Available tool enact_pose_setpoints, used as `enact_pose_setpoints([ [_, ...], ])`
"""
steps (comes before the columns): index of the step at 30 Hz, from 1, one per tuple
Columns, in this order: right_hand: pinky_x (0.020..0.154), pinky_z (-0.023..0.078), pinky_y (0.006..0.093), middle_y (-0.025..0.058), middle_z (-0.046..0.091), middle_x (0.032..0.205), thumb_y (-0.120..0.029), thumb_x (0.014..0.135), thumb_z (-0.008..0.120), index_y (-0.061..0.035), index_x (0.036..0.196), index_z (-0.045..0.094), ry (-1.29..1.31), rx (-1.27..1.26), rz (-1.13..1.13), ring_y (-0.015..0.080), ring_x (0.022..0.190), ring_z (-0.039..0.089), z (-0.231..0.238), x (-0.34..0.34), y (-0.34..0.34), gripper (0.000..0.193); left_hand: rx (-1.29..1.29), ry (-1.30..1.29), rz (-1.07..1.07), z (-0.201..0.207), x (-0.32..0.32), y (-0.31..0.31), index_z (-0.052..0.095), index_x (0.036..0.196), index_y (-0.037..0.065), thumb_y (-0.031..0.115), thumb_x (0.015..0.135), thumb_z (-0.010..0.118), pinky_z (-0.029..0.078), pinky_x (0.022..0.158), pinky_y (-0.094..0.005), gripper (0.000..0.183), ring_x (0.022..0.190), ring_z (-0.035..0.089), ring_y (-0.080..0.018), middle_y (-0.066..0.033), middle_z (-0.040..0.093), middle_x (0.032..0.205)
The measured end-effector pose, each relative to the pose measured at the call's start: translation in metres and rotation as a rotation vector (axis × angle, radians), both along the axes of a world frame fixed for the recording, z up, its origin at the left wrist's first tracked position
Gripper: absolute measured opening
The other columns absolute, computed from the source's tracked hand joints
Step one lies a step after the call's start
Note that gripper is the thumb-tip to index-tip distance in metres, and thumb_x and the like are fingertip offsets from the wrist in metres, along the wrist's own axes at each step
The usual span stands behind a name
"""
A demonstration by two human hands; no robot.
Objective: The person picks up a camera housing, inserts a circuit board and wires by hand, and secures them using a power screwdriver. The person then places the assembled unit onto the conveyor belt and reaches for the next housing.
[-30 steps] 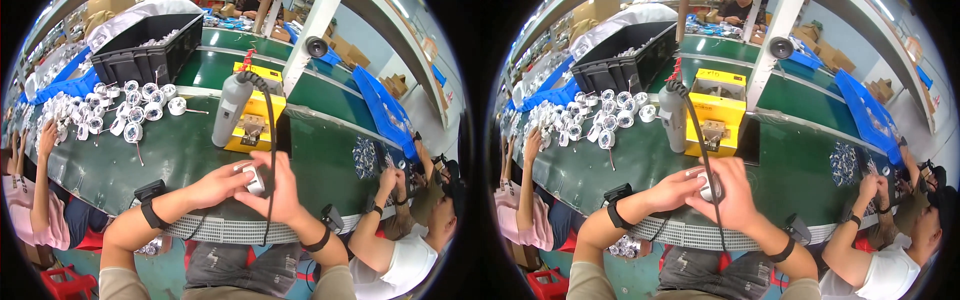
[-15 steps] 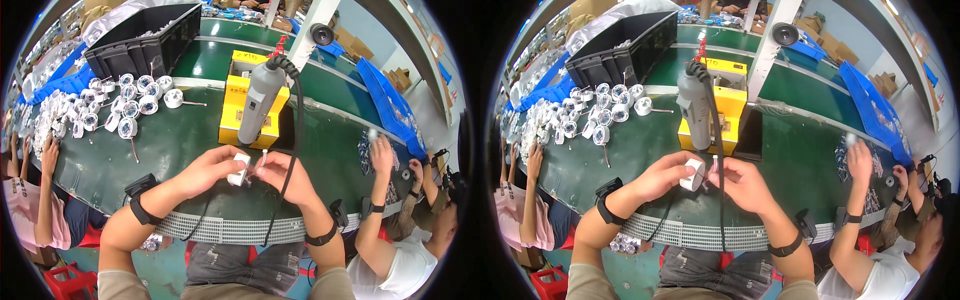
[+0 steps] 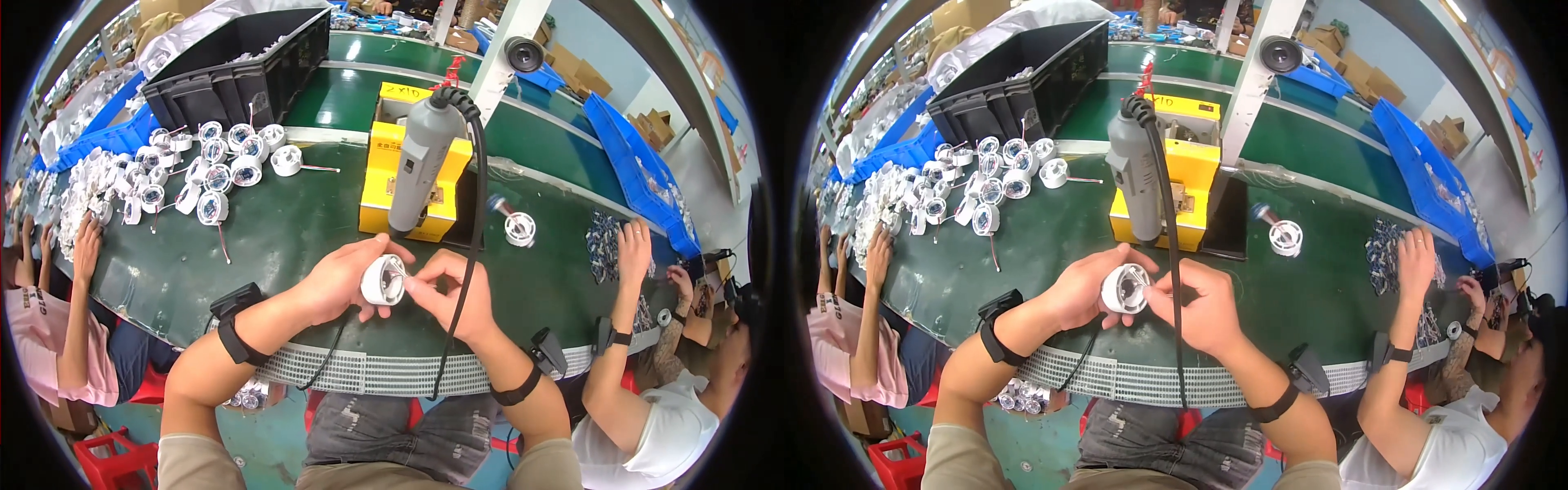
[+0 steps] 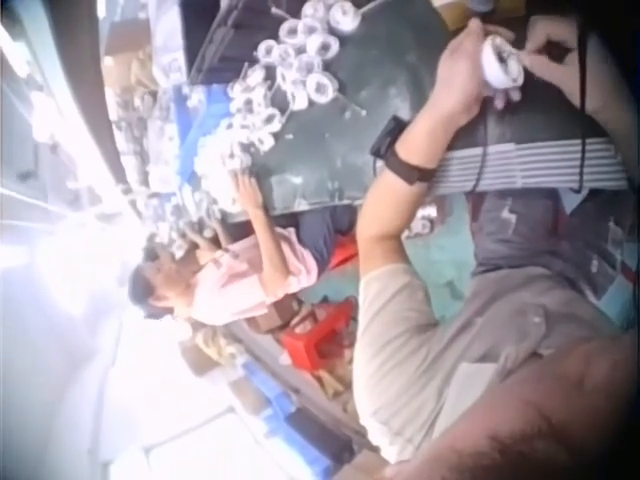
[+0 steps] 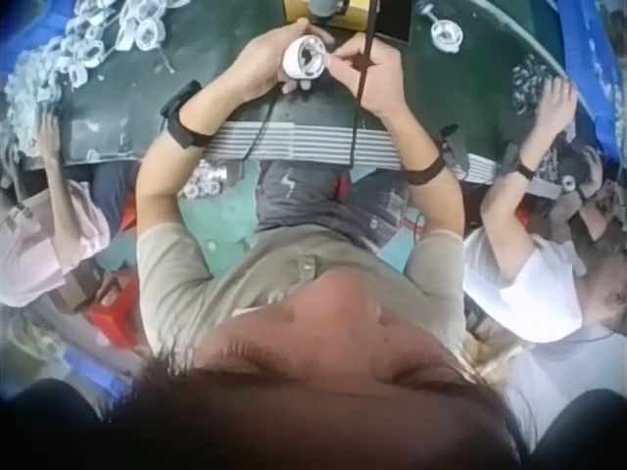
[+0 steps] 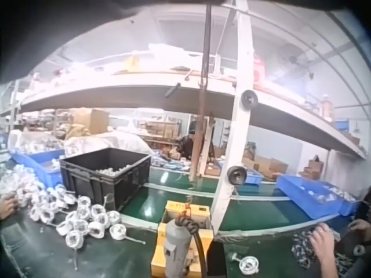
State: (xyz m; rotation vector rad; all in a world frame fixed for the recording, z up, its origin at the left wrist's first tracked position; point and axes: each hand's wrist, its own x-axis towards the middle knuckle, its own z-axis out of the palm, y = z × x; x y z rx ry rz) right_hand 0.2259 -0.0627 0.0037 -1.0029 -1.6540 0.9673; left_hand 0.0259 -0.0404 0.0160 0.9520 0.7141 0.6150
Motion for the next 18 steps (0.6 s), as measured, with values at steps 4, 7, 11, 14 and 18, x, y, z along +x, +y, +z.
enact_pose_setpoints([
  [4, 0.053, 0.043, 0.0315, 0.0065, 0.060, 0.066, -0.007, 0.070, 0.076, -0.0035, 0.071, 0.064, -0.138, 0.187, -0.016, 0.0199, 0.058, 0.056, 0.000, -0.006, -0.001, 0.013, -0.033, 0.039, 0.052, -0.004, 0.003, -0.003, 0.055, 0.117, 0.000, 0.044, 0.104, 0.024, 0.047, 0.041, -0.0243, 0.055, 0.059, 0.064, -0.0193, -0.0100, 0.065, 0.084],
  [7, 0.049, 0.040, 0.0277, 0.0056, 0.059, 0.065, -0.004, 0.071, 0.076, -0.0018, 0.070, 0.062, -0.195, 0.286, -0.024, 0.0136, 0.054, 0.054, 0.002, -0.005, -0.002, 0.014, -0.061, 0.028, 0.048, -0.004, 0.004, -0.002, 0.056, 0.117, 0.002, 0.048, 0.103, 0.023, 0.047, 0.042, -0.0242, 0.059, 0.059, 0.064, -0.0180, -0.0085, 0.065, 0.083],
  [11, 0.048, 0.040, 0.0279, 0.0058, 0.059, 0.065, -0.005, 0.071, 0.076, -0.0030, 0.072, 0.064, -0.212, 0.317, -0.040, 0.0134, 0.053, 0.054, -0.003, -0.007, -0.001, 0.013, -0.083, 0.036, 0.026, -0.006, 0.003, -0.001, 0.054, 0.122, 0.001, 0.048, 0.103, 0.024, 0.048, 0.044, -0.0249, 0.059, 0.060, 0.064, -0.0175, -0.0087, 0.064, 0.084],
  [14, 0.048, 0.041, 0.0281, 0.0064, 0.059, 0.065, -0.006, 0.072, 0.077, -0.0040, 0.073, 0.065, -0.180, 0.254, -0.082, 0.0147, 0.053, 0.055, 0.002, -0.014, -0.006, 0.012, -0.023, 0.051, 0.015, -0.008, 0.004, -0.003, 0.050, 0.127, 0.000, 0.049, 0.103, 0.026, 0.049, 0.046, -0.0259, 0.059, 0.063, 0.064, -0.0167, -0.0089, 0.063, 0.087],
  [18, 0.048, 0.043, 0.0296, 0.0070, 0.058, 0.065, -0.005, 0.071, 0.076, -0.0046, 0.073, 0.066, -0.244, 0.443, -0.101, 0.0176, 0.054, 0.056, 0.006, -0.017, -0.008, 0.011, -0.002, 0.082, -0.039, -0.011, 0.005, -0.001, 0.047, 0.129, 0.000, 0.051, 0.102, 0.029, 0.051, 0.051, -0.0274, 0.060, 0.067, 0.064, -0.0166, -0.0089, 0.062, 0.089],
])
